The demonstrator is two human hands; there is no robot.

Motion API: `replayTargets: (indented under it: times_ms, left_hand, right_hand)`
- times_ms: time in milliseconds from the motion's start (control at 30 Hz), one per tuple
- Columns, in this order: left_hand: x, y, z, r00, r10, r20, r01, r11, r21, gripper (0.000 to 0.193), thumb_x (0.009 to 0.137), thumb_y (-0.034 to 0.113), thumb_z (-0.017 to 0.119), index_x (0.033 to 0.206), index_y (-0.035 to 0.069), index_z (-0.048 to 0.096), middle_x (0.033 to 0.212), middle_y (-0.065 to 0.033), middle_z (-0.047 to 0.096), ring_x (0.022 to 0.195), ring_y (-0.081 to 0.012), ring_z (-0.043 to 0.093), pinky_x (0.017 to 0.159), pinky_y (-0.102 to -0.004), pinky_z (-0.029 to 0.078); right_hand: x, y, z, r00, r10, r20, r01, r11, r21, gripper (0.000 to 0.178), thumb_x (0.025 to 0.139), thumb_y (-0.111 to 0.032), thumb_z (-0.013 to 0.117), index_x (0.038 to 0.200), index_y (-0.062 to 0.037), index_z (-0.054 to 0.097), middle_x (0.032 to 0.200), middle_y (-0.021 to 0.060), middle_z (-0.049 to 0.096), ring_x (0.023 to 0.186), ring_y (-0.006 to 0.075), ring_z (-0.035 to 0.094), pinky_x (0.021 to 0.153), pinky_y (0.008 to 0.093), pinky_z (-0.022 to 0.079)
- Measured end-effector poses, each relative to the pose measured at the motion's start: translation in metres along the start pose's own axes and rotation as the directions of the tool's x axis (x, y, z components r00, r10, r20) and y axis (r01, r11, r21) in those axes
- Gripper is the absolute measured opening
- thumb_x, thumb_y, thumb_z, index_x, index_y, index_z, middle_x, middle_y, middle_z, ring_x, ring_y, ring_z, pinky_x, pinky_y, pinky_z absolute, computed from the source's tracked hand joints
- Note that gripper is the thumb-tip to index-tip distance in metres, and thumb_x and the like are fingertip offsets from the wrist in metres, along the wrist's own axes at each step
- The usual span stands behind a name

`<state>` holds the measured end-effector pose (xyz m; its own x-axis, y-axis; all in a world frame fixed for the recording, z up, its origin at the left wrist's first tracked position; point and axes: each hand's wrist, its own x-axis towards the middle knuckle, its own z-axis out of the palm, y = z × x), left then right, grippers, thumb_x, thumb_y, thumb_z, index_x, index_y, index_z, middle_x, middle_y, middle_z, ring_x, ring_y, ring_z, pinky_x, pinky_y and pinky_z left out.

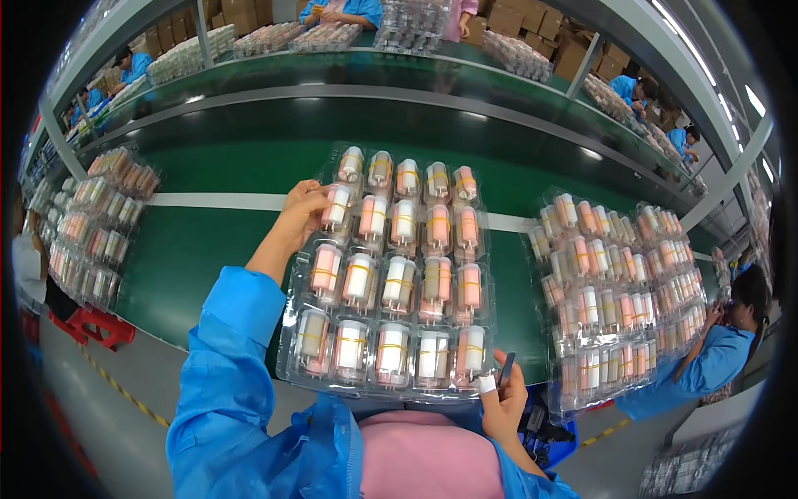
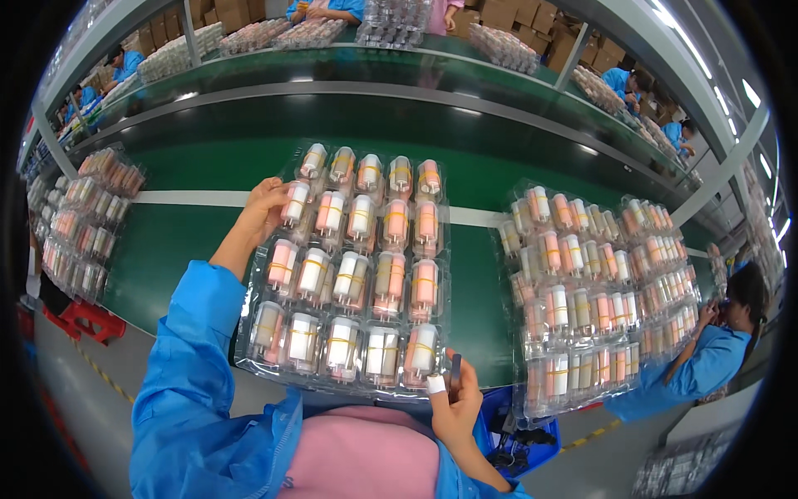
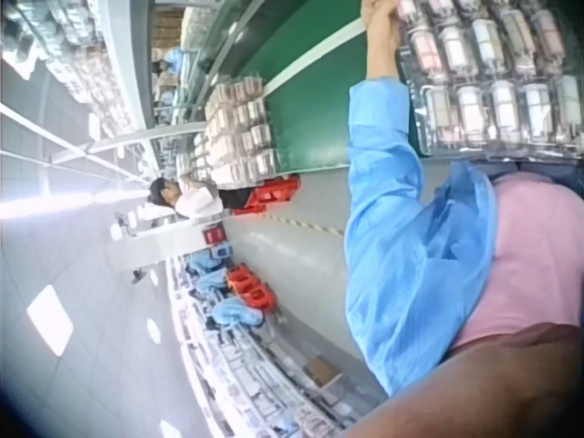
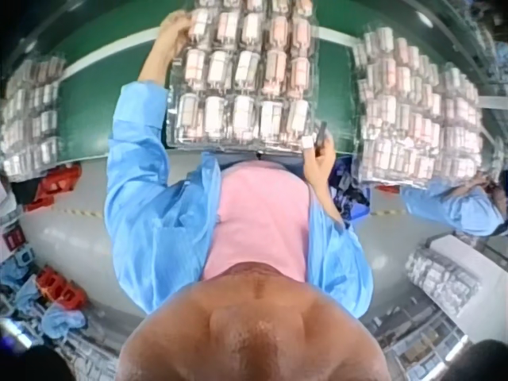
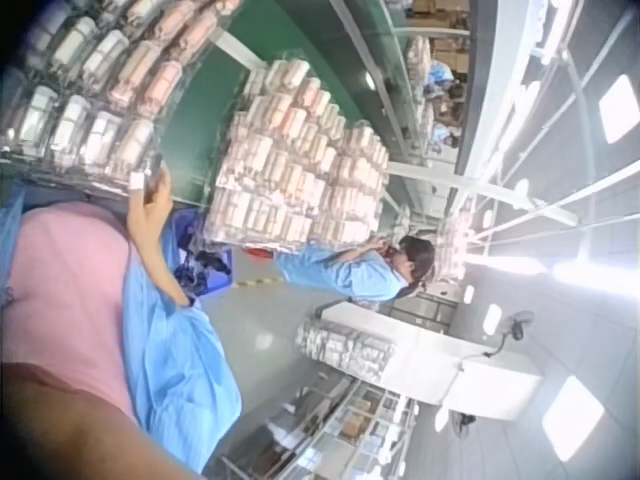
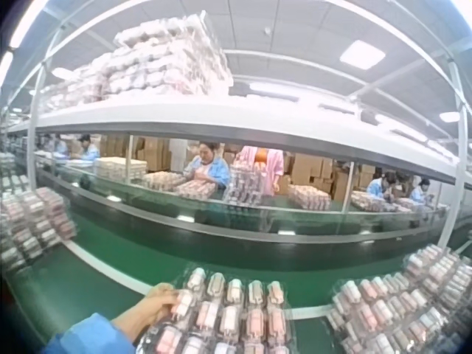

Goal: Assembling small cylindrical components using tweezers and a cloth on a factory assembly line.

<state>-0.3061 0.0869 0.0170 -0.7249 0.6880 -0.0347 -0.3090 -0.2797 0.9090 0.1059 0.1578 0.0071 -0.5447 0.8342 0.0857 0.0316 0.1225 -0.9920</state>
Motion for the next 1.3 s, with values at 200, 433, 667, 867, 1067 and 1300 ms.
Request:
replayTargets:
  times_ms: [200,433,667,867,1067,1300]
  left_hand:
    - [-0.004,-0.006,-0.014,0.999,-0.035,-0.031,0.037,0.998,0.046,0.054,0.077,0.005,0.062,0.122,-0.004,0.035,0.111,-0.0172,0.054,0.095,-0.0232,0.058,0.081,-0.0351,0.050]
    - [-0.071,0.016,-0.032,0.999,-0.023,-0.046,0.038,0.935,0.352,0.065,0.089,0.019,0.059,0.139,-0.007,0.027,0.140,-0.0206,0.038,0.126,-0.0256,0.042,0.105,-0.0343,0.035]
    - [-0.207,-0.007,-0.004,1.000,0.010,-0.027,0.002,0.908,0.419,0.058,0.094,0.021,0.049,0.144,0.002,0.025,0.147,-0.0137,0.030,0.134,-0.0243,0.033,0.108,-0.0354,0.027]
    - [-0.224,-0.024,0.032,0.996,-0.049,-0.075,0.052,0.998,0.037,0.059,0.094,0.009,0.041,0.147,0.004,0.016,0.151,-0.0110,0.023,0.134,-0.0230,0.032,0.108,-0.0325,0.028]
    - [-0.219,-0.028,0.039,0.994,-0.041,-0.105,0.040,0.999,-0.011,0.057,0.094,0.008,0.040,0.147,0.004,0.018,0.150,-0.0111,0.024,0.134,-0.0213,0.032,0.108,-0.0306,0.028]
    - [-0.211,-0.030,0.024,0.991,0.044,-0.125,-0.024,0.987,0.158,0.053,0.096,0.013,0.043,0.144,0.000,0.024,0.147,-0.0145,0.030,0.132,-0.0213,0.034,0.107,-0.0303,0.027]
  right_hand:
    - [0.007,0.001,-0.016,0.982,-0.053,0.182,0.065,0.996,-0.065,0.047,0.083,-0.006,0.064,0.126,0.0007,0.046,0.066,-0.0037,0.052,0.057,-0.0002,0.040,0.052,0.0153,0.030]
    - [0.009,0.019,-0.037,0.979,-0.025,0.203,0.068,0.976,-0.206,0.046,0.078,-0.013,0.070,0.119,0.0004,0.054,0.057,-0.0036,0.041,0.054,0.0011,0.035,0.051,0.0171,0.032]
    - [0.012,0.019,-0.034,0.981,0.137,0.140,-0.115,0.981,-0.153,0.037,0.080,-0.016,0.068,0.111,0.0029,0.059,0.061,-0.0029,0.051,0.057,0.0027,0.043,0.052,0.0188,0.036]
    - [0.026,0.007,-0.036,0.976,0.132,0.172,-0.091,0.970,-0.227,0.026,0.085,-0.018,0.063,0.097,0.0053,0.062,0.063,-0.0017,0.054,0.057,0.0027,0.044,0.051,0.0199,0.035]
    - [0.029,0.005,-0.033,0.989,0.082,0.123,-0.048,0.965,-0.258,0.027,0.089,-0.020,0.059,0.096,0.0055,0.062,0.062,-0.0022,0.053,0.058,0.0033,0.043,0.052,0.0203,0.035]
    - [0.022,0.009,-0.036,0.972,0.097,0.212,-0.056,0.979,-0.194,0.027,0.091,-0.022,0.058,0.091,0.0040,0.062,0.061,-0.0039,0.048,0.057,0.0028,0.040,0.050,0.0208,0.030]
